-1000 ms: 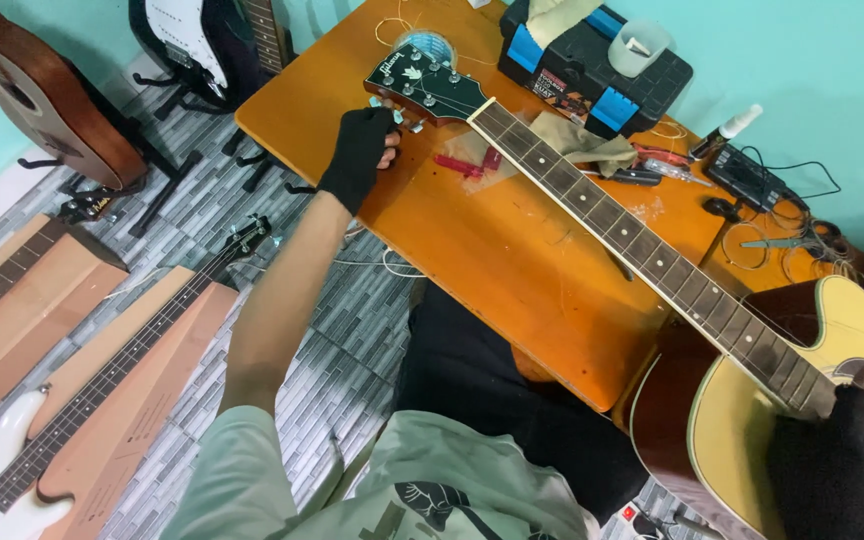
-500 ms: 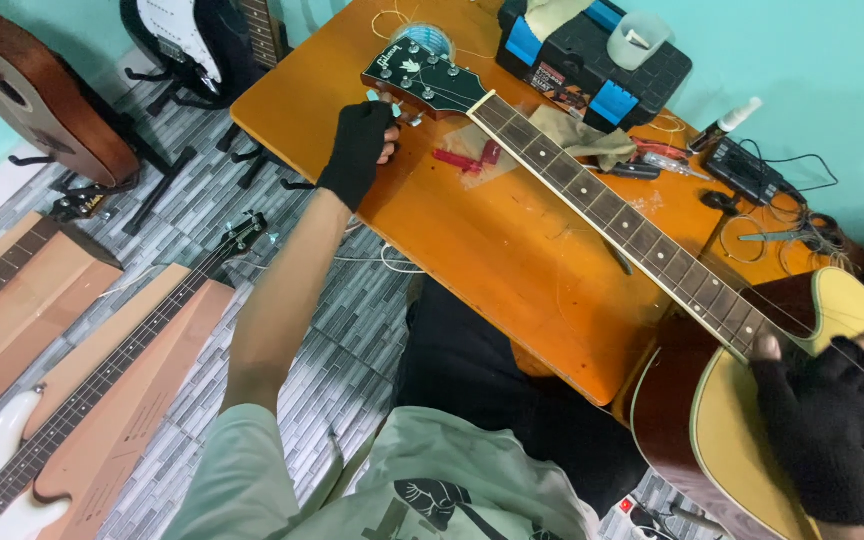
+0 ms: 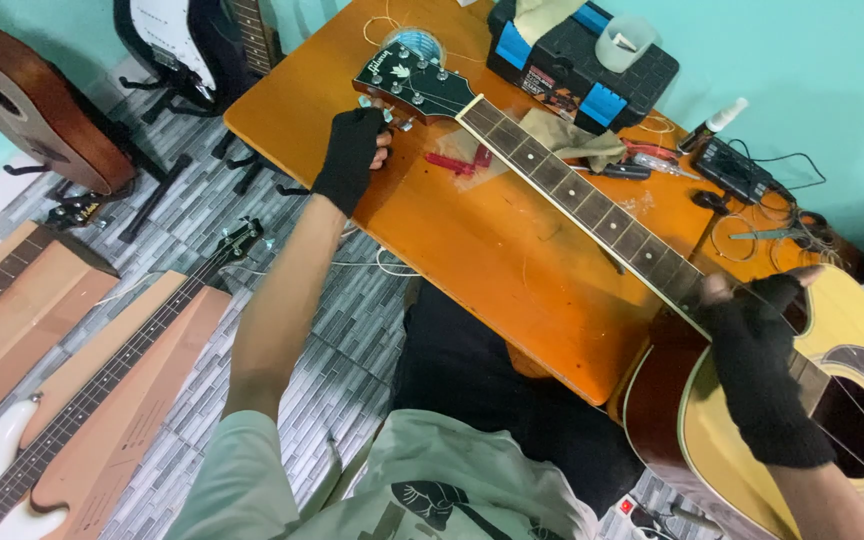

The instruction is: Checking the alignment and tension of guitar strings by adjusting tuning pegs and threading a string through the bridge.

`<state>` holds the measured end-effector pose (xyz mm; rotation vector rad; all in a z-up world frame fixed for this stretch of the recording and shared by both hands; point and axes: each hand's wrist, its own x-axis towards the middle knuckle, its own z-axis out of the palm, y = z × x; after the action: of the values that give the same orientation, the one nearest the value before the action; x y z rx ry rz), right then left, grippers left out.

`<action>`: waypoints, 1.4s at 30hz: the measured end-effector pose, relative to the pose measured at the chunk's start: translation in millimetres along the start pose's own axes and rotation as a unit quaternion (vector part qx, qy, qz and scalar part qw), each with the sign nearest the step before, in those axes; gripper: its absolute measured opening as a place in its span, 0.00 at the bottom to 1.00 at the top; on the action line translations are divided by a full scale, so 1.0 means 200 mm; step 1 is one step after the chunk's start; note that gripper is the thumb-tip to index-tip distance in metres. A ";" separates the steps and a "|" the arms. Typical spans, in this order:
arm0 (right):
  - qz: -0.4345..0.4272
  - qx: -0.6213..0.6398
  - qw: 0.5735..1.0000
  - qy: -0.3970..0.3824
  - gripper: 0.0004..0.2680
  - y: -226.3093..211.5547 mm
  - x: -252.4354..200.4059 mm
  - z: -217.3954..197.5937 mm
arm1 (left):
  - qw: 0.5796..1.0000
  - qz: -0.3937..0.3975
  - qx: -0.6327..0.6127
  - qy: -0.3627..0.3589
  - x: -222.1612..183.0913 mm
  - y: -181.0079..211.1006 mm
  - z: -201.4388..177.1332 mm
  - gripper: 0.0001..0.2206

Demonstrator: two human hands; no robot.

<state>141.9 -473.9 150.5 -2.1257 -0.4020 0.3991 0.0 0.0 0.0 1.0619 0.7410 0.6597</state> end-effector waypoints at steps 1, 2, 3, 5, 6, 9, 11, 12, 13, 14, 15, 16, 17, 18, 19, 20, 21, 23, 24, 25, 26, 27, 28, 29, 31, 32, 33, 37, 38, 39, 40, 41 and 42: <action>0.031 -0.083 0.996 -0.019 0.15 -0.13 -0.08 0.01 | 1.000 0.010 -0.013 -0.023 0.00 -0.01 -0.03 0.19; 0.030 -0.083 0.996 -0.022 0.15 -0.07 -0.04 -0.04 | 1.000 0.010 -0.012 -0.020 0.01 0.00 -0.03 0.19; 0.004 -0.211 0.976 -0.049 0.14 0.00 -0.01 -0.09 | 0.999 0.017 0.012 -0.026 0.01 -0.01 -0.04 0.19; -0.021 -0.334 0.939 -0.077 0.17 0.13 0.00 -0.16 | 0.999 0.022 0.037 -0.031 0.00 0.00 -0.04 0.20; -0.204 -0.551 0.806 0.070 0.22 0.18 -0.02 -0.18 | 0.999 0.008 0.030 -0.019 -0.01 0.01 -0.03 0.19; -0.334 -0.727 0.543 0.254 0.33 0.27 -0.12 -0.18 | 1.000 -0.010 0.010 -0.014 -0.01 0.02 -0.02 0.18; -0.308 -0.749 0.509 0.292 0.35 0.32 -0.14 -0.17 | 1.000 -0.013 -0.003 -0.014 0.01 0.01 -0.02 0.18; -0.321 -0.729 0.534 0.282 0.33 0.36 -0.13 -0.17 | 1.000 -0.025 0.007 -0.017 0.01 0.00 -0.02 0.17; -0.334 -0.708 0.561 0.272 0.31 0.39 -0.11 -0.17 | 0.999 -0.036 0.019 -0.018 0.02 0.00 -0.03 0.16; -0.335 -0.706 0.562 0.271 0.31 0.35 -0.12 -0.14 | 0.999 -0.035 0.020 -0.017 0.19 -0.20 -0.23 0.16; -0.293 -0.726 0.555 0.280 0.32 0.31 -0.14 -0.13 | 0.989 -0.061 -0.067 -0.121 0.38 -0.39 -0.35 0.12; -0.250 -0.745 0.547 0.288 0.33 0.27 -0.16 -0.12 | 0.959 -0.088 -0.152 -0.222 0.60 -0.53 -0.39 0.09; -0.233 -0.752 0.545 0.288 0.33 0.24 -0.18 -0.12 | 0.955 -0.098 -0.150 -0.236 0.40 -0.44 -0.35 0.09; -0.230 -0.729 0.588 0.265 0.33 0.21 -0.19 -0.12 | 0.984 -0.047 -0.075 -0.155 0.25 -0.30 -0.25 0.10; -0.232 -0.701 0.629 0.244 0.32 0.17 -0.19 -0.11 | 0.998 0.010 0.000 -0.069 0.11 -0.10 -0.13 0.13; -0.219 -0.705 0.628 0.247 0.32 0.17 -0.21 -0.12 | 0.997 0.007 0.000 -0.082 0.05 -0.05 -0.06 0.13; -0.215 -0.723 0.602 0.261 0.33 0.17 -0.21 -0.12 | 0.999 -0.009 0.020 -0.047 -0.01 0.02 -0.02 0.16; -0.210 -0.741 0.576 0.273 0.34 0.15 -0.20 -0.12 | 0.999 -0.025 0.041 -0.014 -0.08 0.09 0.02 0.20; -0.215 -0.716 0.616 0.250 0.33 0.15 -0.19 -0.13 | 0.996 0.010 0.093 -0.014 -0.08 0.10 0.02 0.19; -0.219 -0.688 0.654 0.227 0.31 0.14 -0.19 -0.14 | 0.988 0.045 0.145 -0.014 -0.09 0.10 0.01 0.19; -0.218 -0.688 0.655 0.225 0.31 0.15 -0.20 -0.13 | 0.988 0.043 0.147 -0.015 -0.06 0.07 -0.05 0.19; -0.230 -0.675 0.660 0.238 0.30 0.15 -0.19 -0.13 | 0.910 0.192 0.368 -0.018 -0.02 0.05 -0.10 0.24; -0.242 -0.662 0.664 0.250 0.29 0.15 -0.19 -0.14 | 0.761 0.326 0.561 -0.020 0.02 0.04 -0.15 0.31; -0.237 -0.664 0.663 0.254 0.29 0.15 -0.18 -0.14 | 0.761 0.329 0.559 -0.024 -0.07 0.11 -0.08 0.31; -0.263 -0.627 0.688 0.254 0.29 0.17 -0.18 -0.14 | 0.489 0.445 0.716 0.223 -0.26 0.22 0.04 0.25; -0.256 -0.631 0.687 0.253 0.29 0.17 -0.18 -0.14 | 0.492 0.447 0.715 0.216 -0.37 0.30 0.24 0.25; -0.256 -0.624 0.697 0.244 0.29 0.17 -0.18 -0.15 | 0.537 0.546 0.631 0.126 -0.49 0.40 0.44 0.15; -0.238 -0.594 0.737 0.217 0.29 0.16 -0.18 -0.16 | 0.728 0.536 0.300 -0.303 -0.84 0.46 1.32 0.12; -0.238 -0.595 0.736 0.218 0.29 0.17 -0.18 -0.17 | 0.728 0.537 0.300 -0.303 -0.79 0.34 1.51 0.12; -0.244 -0.587 0.740 0.220 0.29 0.19 -0.18 -0.17 | 0.642 0.548 0.357 -0.398 -0.74 0.23 1.69 0.25; -0.250 -0.580 0.743 0.222 0.28 0.19 -0.18 -0.16 | 0.543 0.550 0.407 -0.487 -0.68 0.12 1.86 0.38; -0.256 -0.578 0.743 0.220 0.28 0.19 -0.19 -0.17 | 0.545 0.549 0.411 -0.482 -0.67 0.07 1.97 0.38; -0.256 -0.588 0.732 0.230 0.28 0.18 -0.19 -0.17 | 0.492 0.382 0.420 -0.660 -0.65 0.01 2.06 0.32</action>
<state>126.5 -534.0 143.1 -2.9883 -1.1078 -0.9771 253.3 -315.1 153.4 2.3720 -1.0368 -0.0759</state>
